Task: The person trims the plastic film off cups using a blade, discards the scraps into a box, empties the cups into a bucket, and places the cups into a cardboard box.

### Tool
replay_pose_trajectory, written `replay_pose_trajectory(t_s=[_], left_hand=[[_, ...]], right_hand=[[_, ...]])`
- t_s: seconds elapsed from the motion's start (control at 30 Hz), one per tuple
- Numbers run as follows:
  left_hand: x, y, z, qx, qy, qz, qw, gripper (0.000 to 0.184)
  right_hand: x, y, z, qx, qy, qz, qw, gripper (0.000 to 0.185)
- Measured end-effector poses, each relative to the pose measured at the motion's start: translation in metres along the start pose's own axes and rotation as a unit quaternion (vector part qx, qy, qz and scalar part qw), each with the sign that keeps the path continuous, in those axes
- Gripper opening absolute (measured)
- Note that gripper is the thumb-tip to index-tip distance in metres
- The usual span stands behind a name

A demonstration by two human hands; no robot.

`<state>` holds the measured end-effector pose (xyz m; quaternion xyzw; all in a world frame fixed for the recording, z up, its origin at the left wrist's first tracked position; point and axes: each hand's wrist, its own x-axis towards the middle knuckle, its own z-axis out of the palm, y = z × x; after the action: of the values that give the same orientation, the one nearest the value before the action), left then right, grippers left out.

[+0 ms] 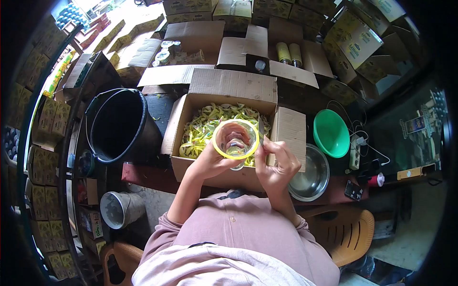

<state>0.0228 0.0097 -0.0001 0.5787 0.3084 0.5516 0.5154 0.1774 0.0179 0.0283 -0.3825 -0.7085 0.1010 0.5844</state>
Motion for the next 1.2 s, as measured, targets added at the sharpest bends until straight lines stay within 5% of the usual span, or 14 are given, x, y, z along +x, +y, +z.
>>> replay_pose_trajectory(t_s=[0.3,0.4,0.77,0.9,1.2], left_hand=[[-0.001,0.003,0.000,-0.018,-0.024,-0.018,0.999,0.059],[-0.003,0.011,-0.002,0.093,-0.064,-0.009,0.994,0.063],[0.001,-0.009,0.008,-0.094,0.054,0.027,0.994,0.066],[0.003,-0.011,0.001,0.036,0.065,0.048,0.996,0.059],[0.002,-0.009,0.013,0.024,0.086,0.046,0.995,0.061]], right_hand=[[0.003,0.002,-0.002,-0.015,-0.003,-0.021,1.000,0.024],[0.003,0.006,-0.001,-0.010,-0.012,-0.015,1.000,0.026],[-0.002,0.004,0.002,0.014,-0.002,0.016,1.000,0.021],[-0.006,0.004,0.002,0.005,-0.004,0.022,1.000,0.020],[-0.010,0.007,0.006,-0.019,0.014,0.012,1.000,0.018]])
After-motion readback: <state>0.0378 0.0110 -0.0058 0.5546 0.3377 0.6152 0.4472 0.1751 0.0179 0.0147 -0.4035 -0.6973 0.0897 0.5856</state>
